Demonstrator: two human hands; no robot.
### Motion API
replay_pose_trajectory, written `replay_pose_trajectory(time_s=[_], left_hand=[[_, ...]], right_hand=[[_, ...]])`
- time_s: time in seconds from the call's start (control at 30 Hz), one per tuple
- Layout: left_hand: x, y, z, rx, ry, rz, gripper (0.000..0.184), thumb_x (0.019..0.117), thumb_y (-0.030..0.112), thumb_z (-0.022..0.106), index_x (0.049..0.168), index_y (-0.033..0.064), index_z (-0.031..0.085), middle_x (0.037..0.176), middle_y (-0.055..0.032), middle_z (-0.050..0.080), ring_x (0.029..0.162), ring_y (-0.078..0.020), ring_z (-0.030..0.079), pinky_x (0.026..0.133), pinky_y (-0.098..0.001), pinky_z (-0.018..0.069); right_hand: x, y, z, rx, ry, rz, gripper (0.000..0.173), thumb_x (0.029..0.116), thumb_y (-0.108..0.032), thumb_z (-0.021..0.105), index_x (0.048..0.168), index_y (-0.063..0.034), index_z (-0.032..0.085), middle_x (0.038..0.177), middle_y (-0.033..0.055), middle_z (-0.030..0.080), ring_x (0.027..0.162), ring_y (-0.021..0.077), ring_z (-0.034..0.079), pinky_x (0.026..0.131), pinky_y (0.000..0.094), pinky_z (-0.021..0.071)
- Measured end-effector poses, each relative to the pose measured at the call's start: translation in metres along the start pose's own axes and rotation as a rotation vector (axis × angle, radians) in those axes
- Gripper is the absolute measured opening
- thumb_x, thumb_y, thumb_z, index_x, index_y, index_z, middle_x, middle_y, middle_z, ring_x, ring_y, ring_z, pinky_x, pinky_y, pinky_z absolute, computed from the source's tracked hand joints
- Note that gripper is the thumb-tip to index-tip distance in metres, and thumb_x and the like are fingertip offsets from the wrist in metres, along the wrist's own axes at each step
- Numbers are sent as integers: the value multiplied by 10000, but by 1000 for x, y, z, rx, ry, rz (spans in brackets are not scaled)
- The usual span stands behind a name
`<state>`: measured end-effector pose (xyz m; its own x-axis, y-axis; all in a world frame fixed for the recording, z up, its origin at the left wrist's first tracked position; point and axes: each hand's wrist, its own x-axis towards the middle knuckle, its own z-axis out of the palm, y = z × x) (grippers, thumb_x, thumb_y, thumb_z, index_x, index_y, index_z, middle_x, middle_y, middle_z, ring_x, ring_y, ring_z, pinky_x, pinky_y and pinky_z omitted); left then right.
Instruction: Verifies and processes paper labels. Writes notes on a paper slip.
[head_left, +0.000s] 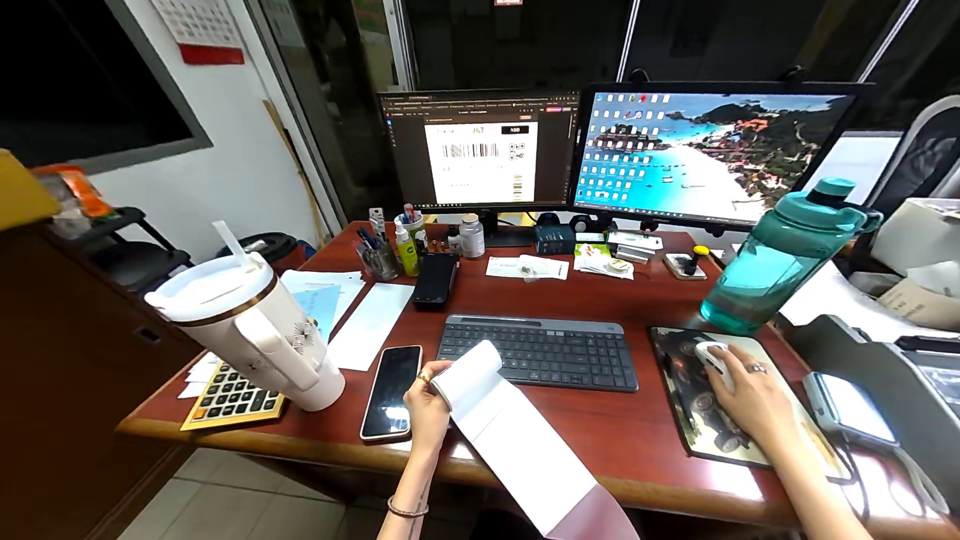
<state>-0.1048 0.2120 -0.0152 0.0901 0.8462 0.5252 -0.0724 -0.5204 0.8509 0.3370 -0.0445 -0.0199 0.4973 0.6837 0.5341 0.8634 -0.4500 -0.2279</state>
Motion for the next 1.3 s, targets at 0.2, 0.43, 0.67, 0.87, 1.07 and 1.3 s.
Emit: replay_pose_trajectory(time_s=[0.2, 0.43, 0.67, 0.87, 1.07, 1.3], left_hand=[[-9, 12, 3, -227, -54, -6, 171, 871, -55, 622, 1025, -37, 693, 939, -17, 744, 855, -48, 708, 812, -216, 597], [-32, 90, 19, -433, -494, 329, 153, 969, 152, 676, 1076, 57, 730, 1022, -24, 768, 951, -76, 724, 881, -254, 603], [-43, 155, 6, -229, -567, 661, 158, 1017, 165, 624, 1139, 65, 633, 1079, -58, 701, 980, -57, 677, 850, -187, 566], [-47, 178, -9, -543, -851, 54, 176, 951, 97, 617, 1121, 53, 609, 1038, 50, 702, 990, -24, 661, 904, -232, 558], [-54, 182, -14, -457, -582, 302, 173, 978, 263, 663, 1115, 160, 641, 1041, 60, 701, 997, -29, 669, 903, -222, 566], [-59, 179, -19, -419, -528, 508, 107, 1003, 185, 635, 1079, 109, 636, 1041, 8, 694, 1026, -50, 668, 891, -201, 569]], right_hand=[[-3, -32, -12, 66, 127, -123, 490, 1018, -414, 524, 1335, -62, 654, 1395, 283, 587, 1295, 515, 544, 1039, 672, 434], [-37, -217, -91, 1245, -641, -59, 366, 1057, -266, 512, 1349, -57, 582, 1118, 28, 735, 980, 133, 725, 887, 338, 614], [-43, -253, -139, 1344, -716, -459, 272, 921, -191, 684, 1176, -94, 672, 1073, -69, 721, 975, -7, 671, 851, 186, 569], [-40, -271, -166, 1186, -476, -646, 255, 971, -84, 616, 1218, -61, 679, 1135, -4, 738, 1003, 24, 693, 858, 199, 590], [-35, -284, -183, 1021, -261, -710, 109, 893, -96, 655, 988, -63, 696, 874, -45, 688, 770, -30, 636, 668, 130, 545], [-45, -283, -184, 978, -411, -684, 153, 936, -146, 622, 1073, -82, 645, 908, -68, 699, 839, -55, 651, 738, 128, 552]])
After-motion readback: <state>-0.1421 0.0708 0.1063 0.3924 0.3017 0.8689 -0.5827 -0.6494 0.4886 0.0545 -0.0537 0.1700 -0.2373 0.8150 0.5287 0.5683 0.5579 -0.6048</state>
